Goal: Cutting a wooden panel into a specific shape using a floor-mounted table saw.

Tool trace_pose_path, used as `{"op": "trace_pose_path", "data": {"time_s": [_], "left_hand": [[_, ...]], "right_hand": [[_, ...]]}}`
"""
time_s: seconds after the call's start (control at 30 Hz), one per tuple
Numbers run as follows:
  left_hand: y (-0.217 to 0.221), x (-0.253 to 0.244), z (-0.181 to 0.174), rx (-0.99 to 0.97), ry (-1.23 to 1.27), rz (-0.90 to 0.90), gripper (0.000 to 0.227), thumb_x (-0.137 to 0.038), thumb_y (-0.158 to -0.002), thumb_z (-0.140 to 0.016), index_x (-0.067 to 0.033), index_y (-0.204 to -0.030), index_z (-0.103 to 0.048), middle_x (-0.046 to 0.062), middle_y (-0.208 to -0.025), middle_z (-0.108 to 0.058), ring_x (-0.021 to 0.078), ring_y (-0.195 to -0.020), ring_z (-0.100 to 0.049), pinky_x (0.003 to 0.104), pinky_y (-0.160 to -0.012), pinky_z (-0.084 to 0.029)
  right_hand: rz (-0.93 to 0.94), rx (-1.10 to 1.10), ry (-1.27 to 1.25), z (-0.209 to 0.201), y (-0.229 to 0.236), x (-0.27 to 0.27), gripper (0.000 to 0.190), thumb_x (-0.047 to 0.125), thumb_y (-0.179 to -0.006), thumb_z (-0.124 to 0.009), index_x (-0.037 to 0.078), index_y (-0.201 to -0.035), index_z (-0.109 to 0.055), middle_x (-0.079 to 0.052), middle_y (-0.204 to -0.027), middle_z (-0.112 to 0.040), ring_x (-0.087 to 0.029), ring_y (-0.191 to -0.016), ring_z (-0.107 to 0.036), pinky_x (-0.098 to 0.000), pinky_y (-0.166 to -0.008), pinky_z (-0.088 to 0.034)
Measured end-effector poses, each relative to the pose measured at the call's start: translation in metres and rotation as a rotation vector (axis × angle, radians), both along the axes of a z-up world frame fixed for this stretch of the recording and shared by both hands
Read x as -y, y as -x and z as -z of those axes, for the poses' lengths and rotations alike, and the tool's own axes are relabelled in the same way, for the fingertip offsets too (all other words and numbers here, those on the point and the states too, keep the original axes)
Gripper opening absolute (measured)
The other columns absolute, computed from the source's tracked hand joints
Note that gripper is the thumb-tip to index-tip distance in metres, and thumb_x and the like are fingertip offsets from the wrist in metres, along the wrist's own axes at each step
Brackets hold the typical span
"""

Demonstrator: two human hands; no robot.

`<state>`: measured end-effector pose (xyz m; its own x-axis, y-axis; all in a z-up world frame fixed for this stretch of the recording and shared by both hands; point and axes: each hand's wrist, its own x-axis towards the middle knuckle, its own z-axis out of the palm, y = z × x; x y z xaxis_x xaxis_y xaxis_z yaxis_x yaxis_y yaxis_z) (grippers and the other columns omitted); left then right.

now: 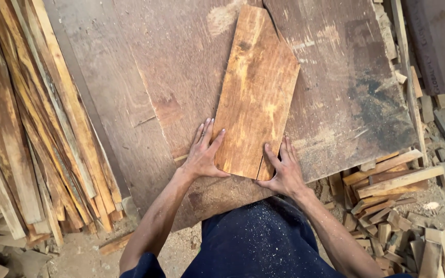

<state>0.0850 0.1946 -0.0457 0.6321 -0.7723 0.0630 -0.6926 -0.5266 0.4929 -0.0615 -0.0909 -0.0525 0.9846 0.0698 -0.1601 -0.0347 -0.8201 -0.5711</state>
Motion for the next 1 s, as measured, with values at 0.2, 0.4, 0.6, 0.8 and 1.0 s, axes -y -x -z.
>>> {"op": "trace_pose_path", "data": {"time_s": [0.2,0.4,0.6,0.8,1.0], "left_hand": [[-0.018,0.000,-0.005,-0.002,0.008,-0.007,0.142,-0.082,-0.048,-0.084,-0.0015,-0.155,-0.036,0.041,-0.159,-0.020,0.0520,-0.153,-0.016,0.060,-0.127,-0.013],[-0.034,-0.002,-0.004,0.009,0.025,-0.005,0.142,-0.080,-0.048,-0.085,-0.0007,-0.156,-0.036,0.042,-0.159,-0.022,0.0519,-0.154,-0.017,0.059,-0.127,-0.013],[-0.054,-0.004,-0.001,0.029,0.031,-0.005,0.144,-0.082,-0.047,-0.084,-0.0016,-0.156,-0.035,0.042,-0.158,-0.023,0.0515,-0.154,-0.018,0.059,-0.127,-0.013],[-0.066,-0.004,0.003,0.036,0.032,-0.001,0.147,-0.086,-0.045,-0.081,-0.0036,-0.157,-0.033,0.042,-0.158,-0.022,0.0521,-0.152,-0.017,0.060,-0.125,-0.013],[-0.070,-0.006,-0.001,0.042,0.037,-0.007,0.145,-0.081,-0.046,-0.084,-0.0040,-0.157,-0.032,0.040,-0.159,-0.023,0.0523,-0.153,-0.019,0.060,-0.126,-0.015]], "right_hand": [[0.047,0.060,0.019,-0.004,-0.014,-0.007,0.123,0.061,-0.050,-0.094,0.017,-0.153,-0.042,-0.040,-0.159,-0.017,-0.050,-0.152,-0.015,-0.0578,-0.123,-0.019],[0.104,0.026,0.017,0.005,-0.021,-0.012,0.116,0.065,-0.053,-0.092,0.014,-0.149,-0.049,-0.034,-0.159,-0.026,-0.046,-0.150,-0.023,-0.0548,-0.123,-0.020],[0.092,0.057,0.034,0.008,-0.041,-0.013,0.116,0.064,-0.053,-0.092,0.014,-0.148,-0.050,-0.034,-0.158,-0.029,-0.045,-0.150,-0.027,-0.0548,-0.123,-0.022],[0.097,0.036,0.039,0.004,-0.058,-0.015,0.115,0.062,-0.051,-0.095,0.014,-0.146,-0.052,-0.036,-0.156,-0.028,-0.046,-0.148,-0.026,-0.0564,-0.121,-0.022],[0.085,0.054,0.031,-0.003,-0.064,-0.015,0.112,0.060,-0.051,-0.095,0.013,-0.145,-0.055,-0.037,-0.154,-0.034,-0.049,-0.149,-0.027,-0.0553,-0.121,-0.026]]}}
